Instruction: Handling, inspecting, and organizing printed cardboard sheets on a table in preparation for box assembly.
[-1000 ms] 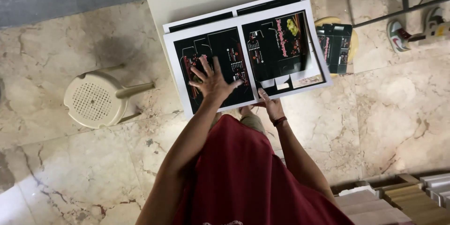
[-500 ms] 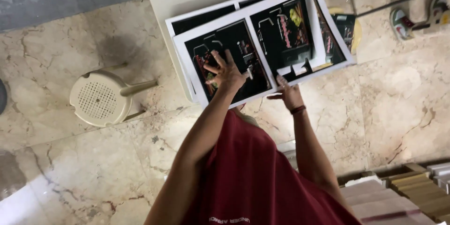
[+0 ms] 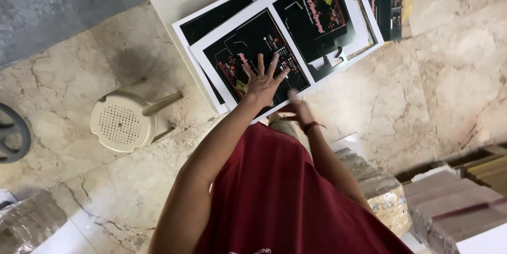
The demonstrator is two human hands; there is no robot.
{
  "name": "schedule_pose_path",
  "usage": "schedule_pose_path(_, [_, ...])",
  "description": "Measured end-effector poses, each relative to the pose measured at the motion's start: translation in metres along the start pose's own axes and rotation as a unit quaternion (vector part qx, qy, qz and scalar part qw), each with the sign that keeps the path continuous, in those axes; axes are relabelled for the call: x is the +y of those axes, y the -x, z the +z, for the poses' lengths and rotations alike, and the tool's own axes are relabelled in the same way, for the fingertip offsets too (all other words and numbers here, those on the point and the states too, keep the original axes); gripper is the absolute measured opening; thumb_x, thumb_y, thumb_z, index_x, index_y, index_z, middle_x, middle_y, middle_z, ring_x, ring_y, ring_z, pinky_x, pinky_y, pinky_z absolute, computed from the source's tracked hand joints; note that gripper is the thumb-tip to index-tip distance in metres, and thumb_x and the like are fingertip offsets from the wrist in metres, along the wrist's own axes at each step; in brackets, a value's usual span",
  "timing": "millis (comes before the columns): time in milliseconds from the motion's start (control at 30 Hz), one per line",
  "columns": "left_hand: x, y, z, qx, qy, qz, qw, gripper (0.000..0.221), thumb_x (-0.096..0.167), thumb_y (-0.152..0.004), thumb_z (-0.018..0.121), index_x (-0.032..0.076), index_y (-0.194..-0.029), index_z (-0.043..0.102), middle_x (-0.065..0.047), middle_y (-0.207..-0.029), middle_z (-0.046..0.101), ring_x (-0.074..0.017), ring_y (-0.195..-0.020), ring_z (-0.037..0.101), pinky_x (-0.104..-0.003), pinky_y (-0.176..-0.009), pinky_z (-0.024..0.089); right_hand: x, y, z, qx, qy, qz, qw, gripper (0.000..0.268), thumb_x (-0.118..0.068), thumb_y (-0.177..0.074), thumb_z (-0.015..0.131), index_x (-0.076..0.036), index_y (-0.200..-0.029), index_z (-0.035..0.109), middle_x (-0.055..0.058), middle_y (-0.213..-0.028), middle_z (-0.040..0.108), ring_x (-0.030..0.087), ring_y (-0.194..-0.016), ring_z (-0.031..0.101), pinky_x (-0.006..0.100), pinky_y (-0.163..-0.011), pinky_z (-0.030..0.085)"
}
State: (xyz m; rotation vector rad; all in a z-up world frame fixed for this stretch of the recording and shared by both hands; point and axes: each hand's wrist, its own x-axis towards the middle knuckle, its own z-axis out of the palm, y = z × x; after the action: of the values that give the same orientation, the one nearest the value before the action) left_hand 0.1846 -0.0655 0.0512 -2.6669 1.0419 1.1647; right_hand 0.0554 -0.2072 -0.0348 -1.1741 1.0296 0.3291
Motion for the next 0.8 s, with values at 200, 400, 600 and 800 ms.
schedule_pose_path(200, [0.006, 0.007, -0.015, -0.049, -0.010, -0.011, 0.999, 0.109, 0.040, -0.090, 0.078, 0.036, -0.165, -0.001, -0.018, -0.169, -0.021, -0.0593, -0.150, -0.012, -0.092, -0.098, 0.022, 0.016, 0.026, 0.034, -0.095, 0.233, 0.050, 0.966, 0.062, -0.048, -0.097, 0.064, 0.003, -0.132, 0.063, 0.031, -0.132, 0.062, 0.038, -0.133, 0.056, 0.051, -0.121, 0.035])
schedule_pose_path(400, [0.018, 0.029, -0.019, -0.041, -0.023, -0.020, 0.999, 0.101, 0.038, -0.097, 0.070, 0.036, -0.165, -0.004, -0.016, -0.170, -0.020, -0.0570, -0.151, -0.011, -0.095, -0.092, 0.019, 0.022, 0.021, 0.028, -0.062, 0.126, 0.082, 0.987, 0.055, -0.045, -0.095, 0.070, 0.005, -0.105, 0.048, 0.025, -0.088, 0.068, 0.035, -0.079, 0.076, 0.045, -0.086, 0.060])
schedule_pose_path(600, [0.014, 0.033, -0.016, -0.021, -0.052, -0.007, 0.998, 0.101, 0.020, -0.099, 0.067, 0.034, -0.164, -0.009, -0.019, -0.169, -0.022, -0.0581, -0.151, -0.012, -0.095, -0.091, 0.022, 0.020, 0.045, 0.043, 0.042, 0.261, -0.009, 0.964, 0.057, -0.050, -0.088, 0.073, 0.003, -0.075, 0.057, 0.029, -0.081, 0.066, 0.044, -0.094, 0.068, 0.053, -0.093, 0.047])
schedule_pose_path(800, [0.013, 0.026, -0.008, 0.011, -0.076, -0.014, 0.997, 0.098, 0.010, -0.098, 0.066, 0.035, -0.165, -0.002, -0.018, -0.170, -0.018, -0.0575, -0.152, -0.008, -0.093, -0.091, 0.027, -0.013, 0.077, 0.057, 0.031, 0.304, -0.121, 0.945, 0.051, -0.031, -0.095, 0.062, 0.014, -0.070, 0.069, 0.032, -0.059, 0.059, 0.039, -0.059, 0.062, 0.046, -0.068, 0.050])
